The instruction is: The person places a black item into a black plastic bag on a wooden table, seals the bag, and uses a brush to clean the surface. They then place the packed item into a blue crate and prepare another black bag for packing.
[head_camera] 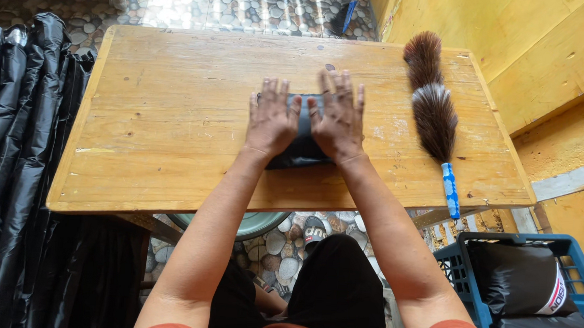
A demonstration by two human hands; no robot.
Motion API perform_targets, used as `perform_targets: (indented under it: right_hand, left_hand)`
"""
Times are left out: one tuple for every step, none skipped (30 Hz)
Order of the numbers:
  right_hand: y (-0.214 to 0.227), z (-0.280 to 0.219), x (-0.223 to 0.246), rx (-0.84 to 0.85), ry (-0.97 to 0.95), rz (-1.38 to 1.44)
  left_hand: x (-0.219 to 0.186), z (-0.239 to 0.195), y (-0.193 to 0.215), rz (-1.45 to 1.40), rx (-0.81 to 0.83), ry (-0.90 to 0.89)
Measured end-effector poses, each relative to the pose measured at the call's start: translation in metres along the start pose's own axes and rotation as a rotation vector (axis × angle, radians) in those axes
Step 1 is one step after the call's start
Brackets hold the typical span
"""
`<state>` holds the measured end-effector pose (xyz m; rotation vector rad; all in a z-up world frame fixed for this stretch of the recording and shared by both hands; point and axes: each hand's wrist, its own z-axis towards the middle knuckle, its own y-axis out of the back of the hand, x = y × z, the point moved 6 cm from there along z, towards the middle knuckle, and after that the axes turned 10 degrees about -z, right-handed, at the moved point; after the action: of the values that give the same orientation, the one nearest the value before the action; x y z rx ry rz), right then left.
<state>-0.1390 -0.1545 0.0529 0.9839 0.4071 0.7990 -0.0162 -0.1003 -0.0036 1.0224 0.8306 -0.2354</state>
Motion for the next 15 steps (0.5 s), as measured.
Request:
perform_targets:
  right_hand:
    - [-0.012,0.000,-0.004,0.000,0.003,-0.002]
    - [-0.031,-0.002,-0.007,0.112,0.027,0.001]
    - [-0.050,-0.004,-0.010,0.224,0.051,0.004]
    - [-0.054,-0.004,-0.011,0.221,0.057,0.001]
    - [-0.058,-0.004,-0.012,0.248,0.054,0.000]
    - [-0.064,-0.006,-0.013,0.277,0.047,0.003]
    - [-0.063,-0.009,-0.011,0.276,0.051,0.004]
    - [-0.060,-0.008,-0.009,0.256,0.055,-0.006]
    - [-0.056,-0.008,-0.008,0.235,0.059,-0.015]
    - [-0.058,-0.008,-0.008,0.237,0.059,-0.015]
    - [-0.057,-0.009,-0.008,0.192,0.062,-0.040]
    - [-0.055,-0.009,-0.006,0.147,0.069,-0.064]
    - [-0.056,-0.011,-0.006,0.148,0.074,-0.064]
    - [-0.058,-0.011,-0.006,0.158,0.072,-0.070]
    - [-0.059,-0.011,-0.007,0.167,0.070,-0.076]
  left_hand:
    - [-0.001,0.001,-0.002,-0.003,-0.002,0.000]
    - [-0.001,0.001,-0.007,0.084,0.040,-0.012]
    - [-0.002,0.001,-0.013,0.170,0.082,-0.025]
    - [-0.001,0.001,-0.013,0.167,0.075,-0.025]
    - [-0.002,0.000,-0.013,0.186,0.074,-0.041]
    - [-0.002,-0.003,-0.013,0.209,0.076,-0.055]
    - [0.000,-0.005,-0.014,0.210,0.073,-0.053]
    - [-0.001,-0.003,-0.013,0.198,0.048,-0.079]
    - [-0.003,-0.003,-0.013,0.186,0.022,-0.106]
    - [0.001,0.000,-0.017,0.185,0.023,-0.104]
    - [0.003,0.002,-0.020,0.220,0.006,-0.118]
    - [0.006,0.003,-0.021,0.255,-0.015,-0.128]
    - [0.011,0.001,-0.025,0.255,-0.018,-0.124]
    - [0.013,0.001,-0.028,0.250,-0.025,-0.129]
    - [0.016,0.001,-0.031,0.246,-0.032,-0.135]
